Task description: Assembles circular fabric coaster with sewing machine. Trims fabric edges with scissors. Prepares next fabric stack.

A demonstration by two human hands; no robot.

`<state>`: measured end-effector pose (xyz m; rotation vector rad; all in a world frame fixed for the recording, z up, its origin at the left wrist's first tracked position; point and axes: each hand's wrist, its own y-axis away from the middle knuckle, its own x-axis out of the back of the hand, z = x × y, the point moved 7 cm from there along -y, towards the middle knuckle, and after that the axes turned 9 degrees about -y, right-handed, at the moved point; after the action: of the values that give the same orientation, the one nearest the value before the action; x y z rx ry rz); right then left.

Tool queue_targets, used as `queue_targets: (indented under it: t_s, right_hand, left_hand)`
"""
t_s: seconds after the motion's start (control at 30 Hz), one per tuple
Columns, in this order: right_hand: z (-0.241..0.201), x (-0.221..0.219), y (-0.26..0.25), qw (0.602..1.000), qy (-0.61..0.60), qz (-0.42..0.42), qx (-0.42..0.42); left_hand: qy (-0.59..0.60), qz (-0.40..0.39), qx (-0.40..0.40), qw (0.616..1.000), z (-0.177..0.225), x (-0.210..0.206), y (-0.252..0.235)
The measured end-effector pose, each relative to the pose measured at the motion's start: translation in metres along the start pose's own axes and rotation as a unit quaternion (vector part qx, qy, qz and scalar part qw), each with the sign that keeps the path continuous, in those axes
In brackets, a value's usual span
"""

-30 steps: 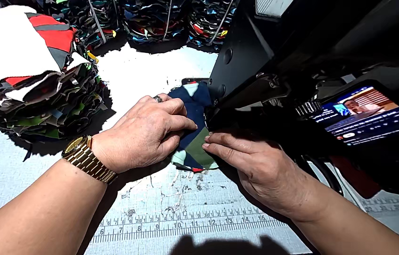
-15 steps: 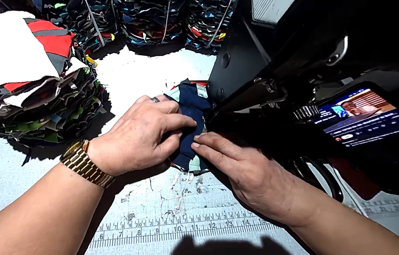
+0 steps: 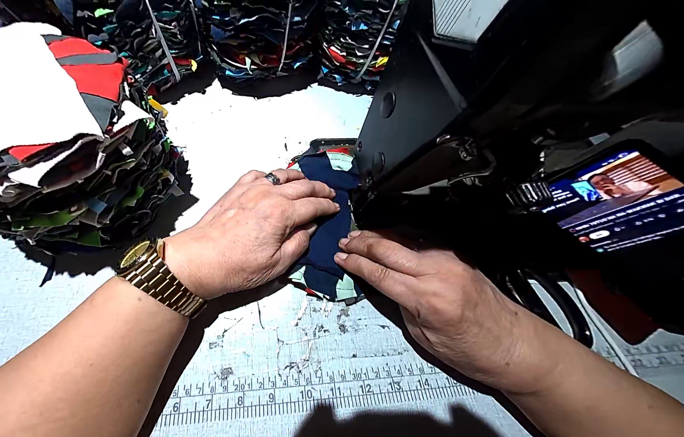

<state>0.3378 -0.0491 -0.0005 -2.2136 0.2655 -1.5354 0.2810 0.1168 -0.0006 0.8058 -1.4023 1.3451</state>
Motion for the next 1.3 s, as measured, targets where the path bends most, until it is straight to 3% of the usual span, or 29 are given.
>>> queue_targets:
  t_s: [0.67, 0.83, 1.3]
  right_hand:
    - [0.008, 0.023, 0.005, 0.997, 0.007, 0.072, -0.016]
    - [0.001, 0.002, 0.006, 1.0, 0.005, 0.007, 0.003]
    - [0.009, 0.017, 0.008, 0.998, 0.027, 0.041, -0.033]
  left_hand:
    - [-0.047, 0.013, 0.001, 0.999, 0.021, 0.009, -0.001]
    - [-0.034, 0.049, -0.002, 0.998, 0.017, 0.005, 0.0]
    - [0.001, 0.027, 0.016, 0.999, 0.011, 0.004, 0.001]
